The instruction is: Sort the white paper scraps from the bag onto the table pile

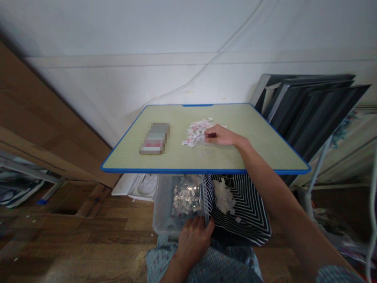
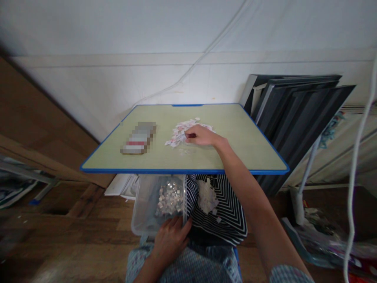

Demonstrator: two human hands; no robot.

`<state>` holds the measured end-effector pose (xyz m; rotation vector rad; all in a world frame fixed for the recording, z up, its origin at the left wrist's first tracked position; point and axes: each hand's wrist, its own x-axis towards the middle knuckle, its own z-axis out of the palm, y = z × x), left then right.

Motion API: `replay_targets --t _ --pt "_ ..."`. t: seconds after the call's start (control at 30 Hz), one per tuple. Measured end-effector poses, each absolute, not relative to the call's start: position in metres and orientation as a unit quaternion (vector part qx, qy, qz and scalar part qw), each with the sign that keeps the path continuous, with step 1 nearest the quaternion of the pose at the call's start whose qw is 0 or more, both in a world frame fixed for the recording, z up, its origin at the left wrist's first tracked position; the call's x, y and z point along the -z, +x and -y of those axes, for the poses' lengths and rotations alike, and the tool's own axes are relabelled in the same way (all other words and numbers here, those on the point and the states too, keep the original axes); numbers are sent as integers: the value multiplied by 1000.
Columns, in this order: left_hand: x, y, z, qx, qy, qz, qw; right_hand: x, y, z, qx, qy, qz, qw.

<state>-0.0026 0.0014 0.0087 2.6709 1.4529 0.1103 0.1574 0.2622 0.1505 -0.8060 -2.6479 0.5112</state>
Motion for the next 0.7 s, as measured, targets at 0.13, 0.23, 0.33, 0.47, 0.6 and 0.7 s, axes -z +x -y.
replay_targets --t 0.13,0.23,0.33,0.47,0.6,0.7 --pt "-8 -3 -2 -36 878 -475 49 -150 159 -263 -197 -271 929 157" --pt "-9 -3 -1 -36 878 -475 49 -149 160 -262 -202 -282 922 174" --pt "-10 -3 -1 -30 878 -475 47 -149 159 -262 -204 -276 924 167" --pt "-11 -2 -1 -19 879 -474 49 -150 159 -261 -208 -258 929 163" --pt "-10 -2 -2 -26 879 -474 45 -150 158 -261 -212 -262 926 169" --pt "-8 -2 -2 -29 879 -473 42 -150 158 -260 -205 -271 927 158"
